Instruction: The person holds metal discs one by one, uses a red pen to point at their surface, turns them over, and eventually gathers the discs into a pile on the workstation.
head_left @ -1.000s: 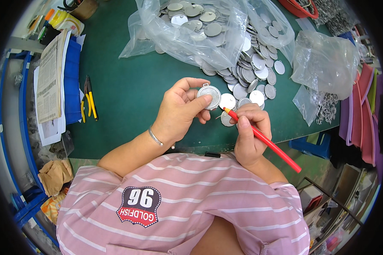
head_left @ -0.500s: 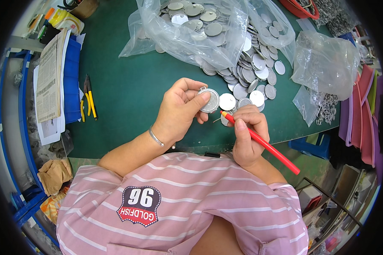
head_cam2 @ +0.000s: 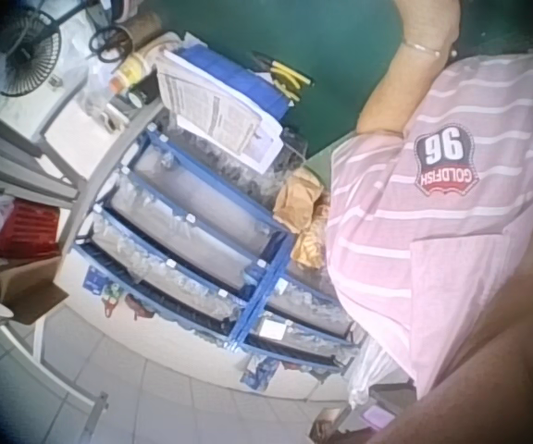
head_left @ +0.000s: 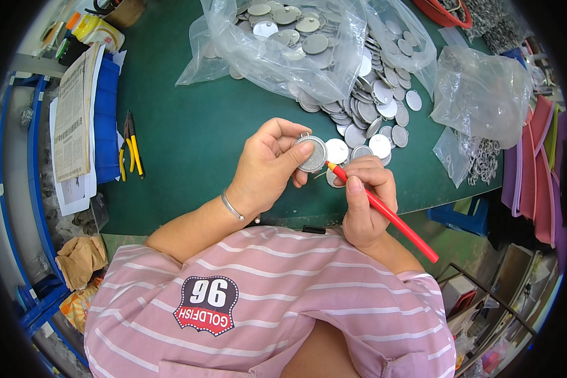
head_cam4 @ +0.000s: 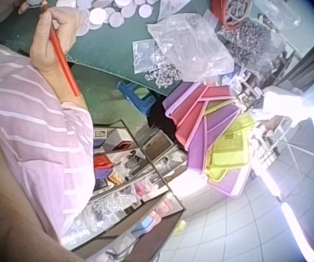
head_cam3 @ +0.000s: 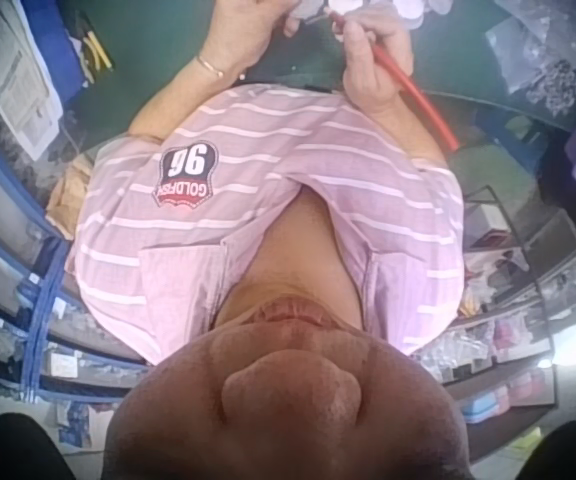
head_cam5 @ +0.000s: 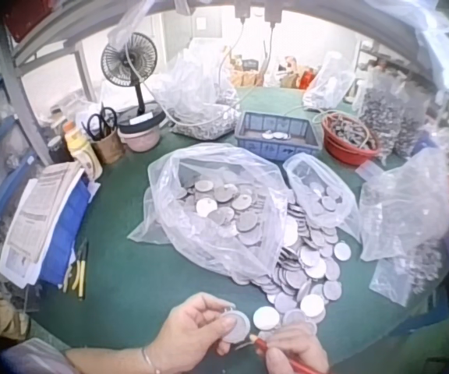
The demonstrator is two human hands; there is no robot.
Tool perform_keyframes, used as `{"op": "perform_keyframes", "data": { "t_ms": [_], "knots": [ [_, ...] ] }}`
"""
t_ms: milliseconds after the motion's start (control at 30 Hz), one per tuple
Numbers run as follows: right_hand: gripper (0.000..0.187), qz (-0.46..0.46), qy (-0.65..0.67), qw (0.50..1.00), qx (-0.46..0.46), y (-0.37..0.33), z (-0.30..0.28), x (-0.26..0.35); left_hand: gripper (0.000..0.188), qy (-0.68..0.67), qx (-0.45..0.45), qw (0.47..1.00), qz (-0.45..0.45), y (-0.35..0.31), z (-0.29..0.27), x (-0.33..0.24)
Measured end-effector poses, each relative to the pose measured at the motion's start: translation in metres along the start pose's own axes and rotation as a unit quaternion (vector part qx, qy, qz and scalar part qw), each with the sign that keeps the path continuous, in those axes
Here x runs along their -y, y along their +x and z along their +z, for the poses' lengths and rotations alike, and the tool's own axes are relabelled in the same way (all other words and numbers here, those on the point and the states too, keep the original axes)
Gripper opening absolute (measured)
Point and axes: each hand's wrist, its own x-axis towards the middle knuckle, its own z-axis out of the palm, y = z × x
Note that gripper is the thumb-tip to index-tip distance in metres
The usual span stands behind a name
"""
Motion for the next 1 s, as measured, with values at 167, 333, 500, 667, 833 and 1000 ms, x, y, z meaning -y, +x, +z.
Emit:
{"op": "perform_keyframes", "data": {
  "t_ms": [167, 333, 500, 667, 833, 1000],
  "knots": [
    [0.004, 0.001, 0.007, 1.000, -0.007, -0.0002, 0.0012, -0.0002, 0.019, 0.007, -0.004, 1.000, 0.010, -0.0011, 0.0009, -0.0010],
    [0.004, 0.026, -0.013, 1.000, 0.010, -0.0039, 0.0002, -0.0025, 0.019, 0.032, 0.006, 0.999, 0.024, -0.0043, 0.0056, -0.0072],
    [0.003, 0.004, 0.005, 1.000, -0.025, -0.0025, 0.0006, 0.0003, 0.020, 0.012, -0.015, 1.000, 0.001, -0.0013, 0.0037, -0.0024],
    [0.005, -0.039, -0.011, 0.999, 0.013, -0.0006, -0.0036, 0.0015, 0.020, -0.004, -0.013, 1.000, -0.004, -0.0008, 0.0009, 0.0012],
    [0.007, -0.046, -0.017, 0.999, 0.023, 0.0009, -0.0025, 0.0031, 0.020, 0.003, -0.014, 1.000, -0.004, -0.0011, 0.0017, 0.0000],
    [0.007, -0.042, -0.027, 0.998, 0.028, 0.0008, -0.0024, 0.0028, 0.021, 0.010, -0.011, 1.000, -0.004, -0.0022, 0.0028, -0.0006]
  ]
}}
